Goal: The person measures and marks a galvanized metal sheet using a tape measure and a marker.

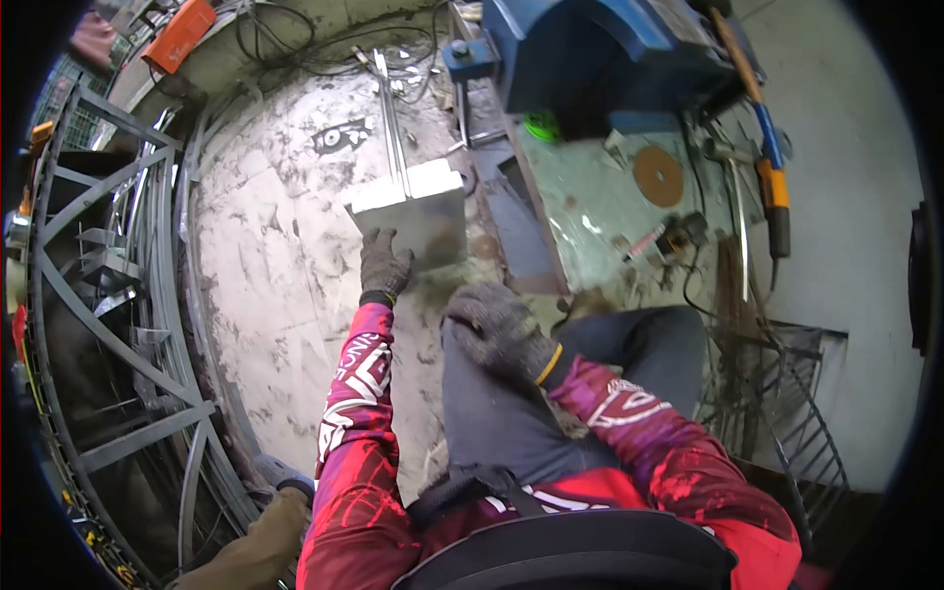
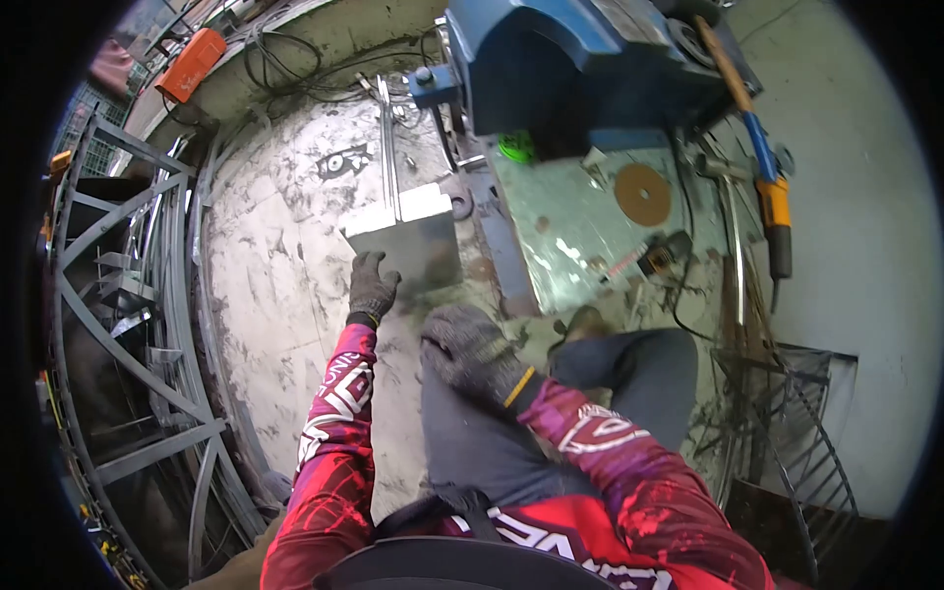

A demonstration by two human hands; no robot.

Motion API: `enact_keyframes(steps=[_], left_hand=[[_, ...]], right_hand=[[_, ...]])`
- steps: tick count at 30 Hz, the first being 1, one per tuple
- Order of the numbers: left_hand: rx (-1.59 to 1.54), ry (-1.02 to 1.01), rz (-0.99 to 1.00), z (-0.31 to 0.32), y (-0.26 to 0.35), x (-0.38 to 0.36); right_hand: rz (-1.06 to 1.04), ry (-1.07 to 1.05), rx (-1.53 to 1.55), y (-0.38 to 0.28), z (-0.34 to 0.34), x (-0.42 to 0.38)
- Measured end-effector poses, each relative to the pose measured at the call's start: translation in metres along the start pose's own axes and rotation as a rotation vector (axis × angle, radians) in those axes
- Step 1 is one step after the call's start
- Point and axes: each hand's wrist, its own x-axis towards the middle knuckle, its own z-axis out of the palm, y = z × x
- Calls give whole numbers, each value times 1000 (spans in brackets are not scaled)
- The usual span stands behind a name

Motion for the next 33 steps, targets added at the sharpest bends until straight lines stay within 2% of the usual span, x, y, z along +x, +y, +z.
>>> enact_keyframes(steps=[2, 3, 4, 5, 6, 8, 10, 12, 14, 15, 17, 19, 21, 23, 27, 33], left_hand=[[-175, -110, 88, -4, 12, -6], [-279, -60, 149, 5, 14, -7], [-422, -196, 182, -10, 35, -5], [-328, -207, 459, 3, 32, 10], [-380, -215, 329, -23, 70, 3], [-437, -217, 277, -52, 118, 6], [-641, -97, 345, -39, 144, 19], [-667, -126, 353, -28, 167, 22], [-494, -357, 389, -16, 182, 29], [-384, -405, 375, -8, 188, 34], [-309, -432, 350, 3, 201, 40], [-231, -457, 335, 24, 210, 44], [-154, -533, 223, 69, 210, 55], [67, -556, 328, 105, 208, 61], [16, -533, 416, 122, 257, 104], [-141, -480, 600, 120, 254, 107]], right_hand=[[-82, 67, 32, 0, 0, -12], [-61, 108, 8, -10, -12, -23], [-62, 54, -9, -15, -27, -31], [-104, 111, -56, -16, -41, -39], [-152, 157, -97, -17, -55, -45], [-229, 195, -159, -15, -82, -54], [-162, 174, -270, -14, -101, -61], [-190, 139, -357, -3, -109, -64], [-204, 130, -443, 0, -111, -54], [-264, 113, -494, -4, -111, -44], [-330, 104, -549, 7, -113, -31], [-294, 151, -574, 8, -113, -15], [-260, 168, -609, 13, -113, 3], [-239, 195, -583, 19, -105, 13], [-166, 141, -577, 21, -108, 20], [-105, 138, -546, 36, -100, 8]])
